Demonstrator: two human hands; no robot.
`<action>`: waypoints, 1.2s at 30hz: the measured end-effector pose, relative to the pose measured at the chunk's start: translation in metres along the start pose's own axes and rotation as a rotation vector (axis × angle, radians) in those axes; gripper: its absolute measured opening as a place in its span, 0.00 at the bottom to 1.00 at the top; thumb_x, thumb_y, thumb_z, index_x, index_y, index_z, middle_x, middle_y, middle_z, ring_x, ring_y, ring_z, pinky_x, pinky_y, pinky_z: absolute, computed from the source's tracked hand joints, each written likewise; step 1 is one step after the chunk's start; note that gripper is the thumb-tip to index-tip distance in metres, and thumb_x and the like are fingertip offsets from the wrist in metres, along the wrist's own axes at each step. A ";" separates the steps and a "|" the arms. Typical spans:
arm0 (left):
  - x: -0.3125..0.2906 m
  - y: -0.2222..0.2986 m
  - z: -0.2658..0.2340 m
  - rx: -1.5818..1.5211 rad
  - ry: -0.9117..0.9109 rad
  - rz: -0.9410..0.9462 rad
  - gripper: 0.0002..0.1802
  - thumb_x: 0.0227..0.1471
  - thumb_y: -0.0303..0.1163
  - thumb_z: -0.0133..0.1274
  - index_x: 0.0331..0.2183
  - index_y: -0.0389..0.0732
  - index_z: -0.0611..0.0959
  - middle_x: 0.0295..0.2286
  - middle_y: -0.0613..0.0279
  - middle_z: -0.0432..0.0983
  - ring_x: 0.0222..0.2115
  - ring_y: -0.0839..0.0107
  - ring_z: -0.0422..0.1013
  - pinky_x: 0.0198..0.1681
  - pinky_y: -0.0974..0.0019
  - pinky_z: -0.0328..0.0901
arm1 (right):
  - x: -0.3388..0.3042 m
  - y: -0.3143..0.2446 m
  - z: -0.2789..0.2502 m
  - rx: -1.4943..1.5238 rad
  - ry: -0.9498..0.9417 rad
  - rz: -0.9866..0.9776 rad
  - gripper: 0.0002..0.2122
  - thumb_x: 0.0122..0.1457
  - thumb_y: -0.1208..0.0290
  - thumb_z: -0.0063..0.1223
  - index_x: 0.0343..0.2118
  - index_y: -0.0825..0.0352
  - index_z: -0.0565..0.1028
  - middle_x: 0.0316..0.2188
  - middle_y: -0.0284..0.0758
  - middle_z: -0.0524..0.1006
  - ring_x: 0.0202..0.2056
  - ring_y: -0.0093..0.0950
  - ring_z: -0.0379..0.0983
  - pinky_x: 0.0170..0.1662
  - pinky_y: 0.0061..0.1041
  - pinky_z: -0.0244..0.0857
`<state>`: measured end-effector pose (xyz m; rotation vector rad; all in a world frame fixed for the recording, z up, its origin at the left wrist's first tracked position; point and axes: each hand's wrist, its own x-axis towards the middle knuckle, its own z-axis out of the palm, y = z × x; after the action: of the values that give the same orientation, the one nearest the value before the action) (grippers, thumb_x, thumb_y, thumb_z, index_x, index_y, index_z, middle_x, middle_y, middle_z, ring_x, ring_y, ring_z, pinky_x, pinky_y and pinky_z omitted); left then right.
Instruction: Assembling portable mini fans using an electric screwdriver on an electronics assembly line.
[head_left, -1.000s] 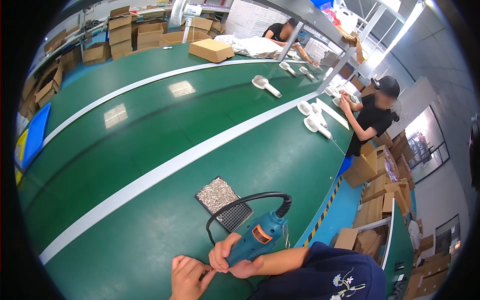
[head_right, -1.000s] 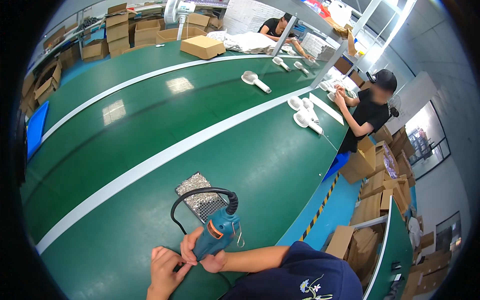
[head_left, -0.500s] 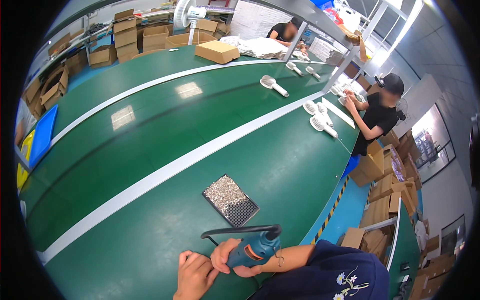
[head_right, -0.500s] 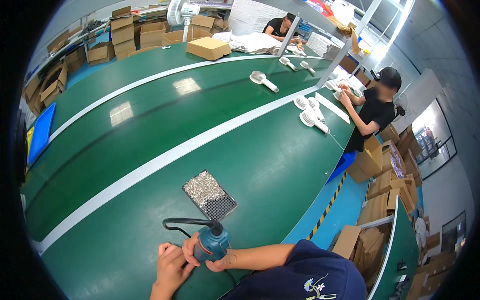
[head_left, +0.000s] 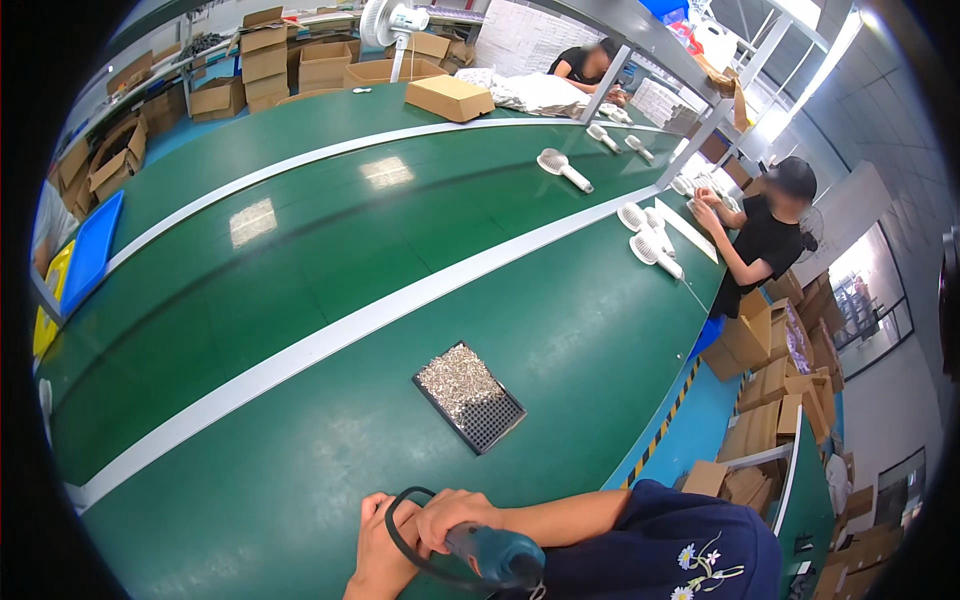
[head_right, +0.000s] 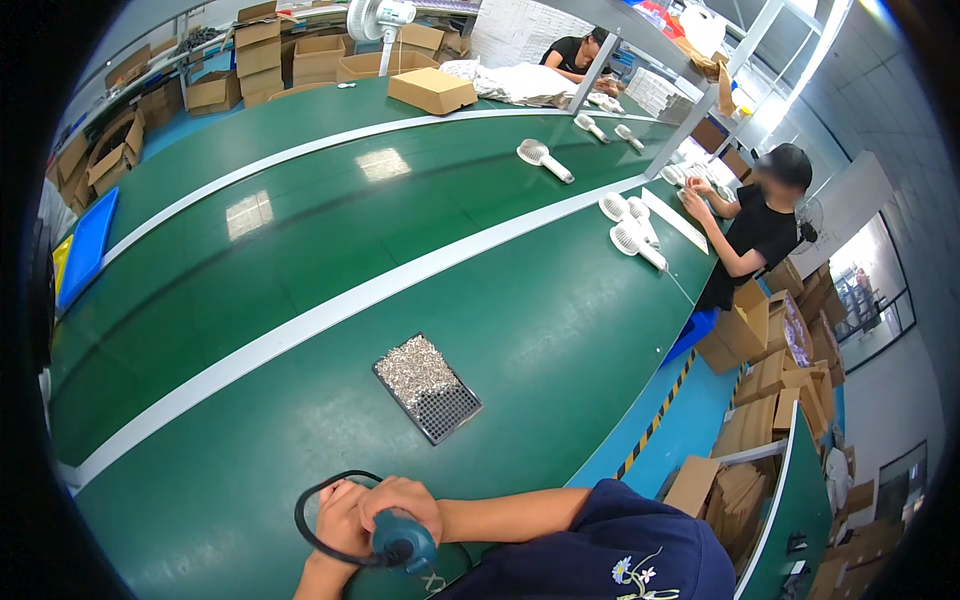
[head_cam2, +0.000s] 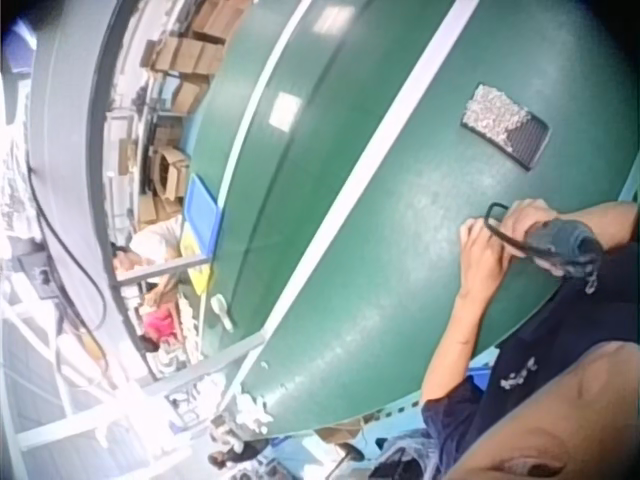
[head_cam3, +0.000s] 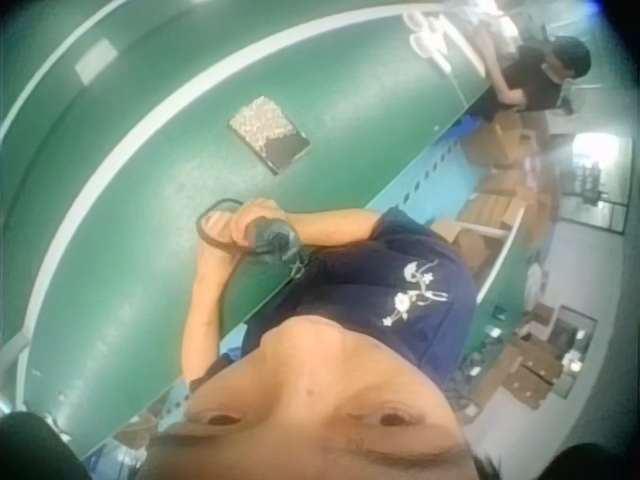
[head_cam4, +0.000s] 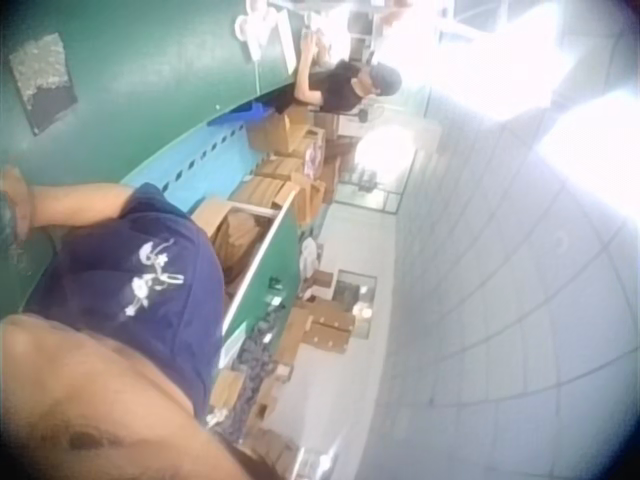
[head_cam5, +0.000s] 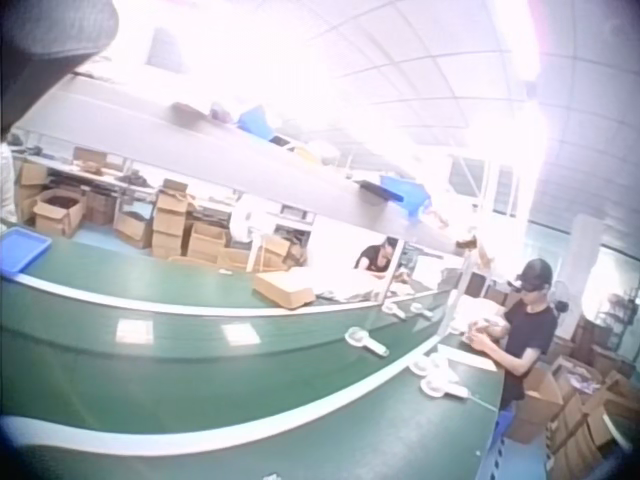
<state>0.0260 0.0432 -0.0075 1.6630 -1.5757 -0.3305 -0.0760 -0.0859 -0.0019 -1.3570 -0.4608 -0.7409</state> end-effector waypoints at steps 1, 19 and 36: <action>0.000 0.000 0.000 0.003 -0.001 -0.001 0.09 0.34 0.30 0.59 0.24 0.41 0.79 0.23 0.62 0.70 0.29 0.61 0.68 0.38 0.58 0.58 | -0.003 0.007 -0.004 0.084 -0.017 0.029 0.25 0.50 0.51 0.64 0.34 0.71 0.70 0.24 0.36 0.75 0.23 0.33 0.72 0.28 0.30 0.67; 0.003 -0.002 -0.001 0.036 0.019 0.098 0.08 0.32 0.31 0.62 0.20 0.42 0.78 0.20 0.65 0.68 0.23 0.64 0.66 0.39 0.59 0.59 | 0.003 -0.008 0.000 0.039 -0.001 -0.098 0.13 0.57 0.64 0.58 0.32 0.70 0.70 0.22 0.36 0.73 0.21 0.33 0.72 0.24 0.29 0.65; 0.004 0.000 -0.005 -0.055 -0.080 -0.035 0.05 0.45 0.29 0.59 0.26 0.40 0.79 0.25 0.62 0.66 0.32 0.63 0.67 0.46 0.60 0.60 | -0.007 -0.003 -0.012 0.164 -0.040 0.007 0.32 0.52 0.41 0.58 0.42 0.70 0.66 0.22 0.39 0.71 0.22 0.29 0.66 0.25 0.30 0.64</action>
<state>0.0301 0.0413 -0.0031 1.6545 -1.5831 -0.4595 -0.0843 -0.0962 -0.0068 -1.2211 -0.5361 -0.6566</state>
